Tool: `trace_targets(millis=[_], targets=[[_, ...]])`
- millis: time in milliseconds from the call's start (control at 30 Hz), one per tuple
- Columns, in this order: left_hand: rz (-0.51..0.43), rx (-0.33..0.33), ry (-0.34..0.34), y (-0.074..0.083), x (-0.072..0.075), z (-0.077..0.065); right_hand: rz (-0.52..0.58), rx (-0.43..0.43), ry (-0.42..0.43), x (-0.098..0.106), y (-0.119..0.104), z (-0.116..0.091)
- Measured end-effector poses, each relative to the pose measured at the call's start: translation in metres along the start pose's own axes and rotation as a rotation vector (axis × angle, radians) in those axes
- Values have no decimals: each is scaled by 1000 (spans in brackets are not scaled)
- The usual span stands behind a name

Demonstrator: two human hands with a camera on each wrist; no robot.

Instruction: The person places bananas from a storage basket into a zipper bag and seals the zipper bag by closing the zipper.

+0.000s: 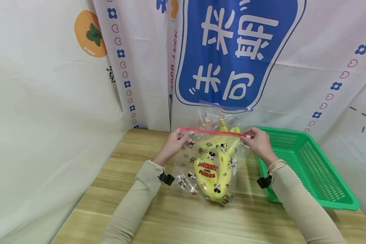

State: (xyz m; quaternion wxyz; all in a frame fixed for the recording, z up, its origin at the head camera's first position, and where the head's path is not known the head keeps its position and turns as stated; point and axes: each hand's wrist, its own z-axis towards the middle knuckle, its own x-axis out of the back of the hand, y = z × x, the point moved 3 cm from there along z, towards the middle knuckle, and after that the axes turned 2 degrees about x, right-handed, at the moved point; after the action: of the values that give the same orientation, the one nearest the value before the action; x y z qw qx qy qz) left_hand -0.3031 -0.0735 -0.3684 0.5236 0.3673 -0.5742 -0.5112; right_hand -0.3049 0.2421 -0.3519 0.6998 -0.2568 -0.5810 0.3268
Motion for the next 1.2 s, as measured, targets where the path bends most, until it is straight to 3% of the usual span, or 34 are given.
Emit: trace_targets(millis=[167,433,733,967,1200], targets=[[-27,40,15,3,-2,-4,23,-92,27,3,2,1],[-78,13,69,2,-7,-2,35,-194,-22,-2,6,-1],[-70,-47,143,-1,-6,1,246,-100,-124,-15,11,-11],[-15,-37,197,-6,-1,0,410,-74,8,-22,23,-20],[68,-37,229,-10,9,-1,423,-45,66,-20,19,-23]])
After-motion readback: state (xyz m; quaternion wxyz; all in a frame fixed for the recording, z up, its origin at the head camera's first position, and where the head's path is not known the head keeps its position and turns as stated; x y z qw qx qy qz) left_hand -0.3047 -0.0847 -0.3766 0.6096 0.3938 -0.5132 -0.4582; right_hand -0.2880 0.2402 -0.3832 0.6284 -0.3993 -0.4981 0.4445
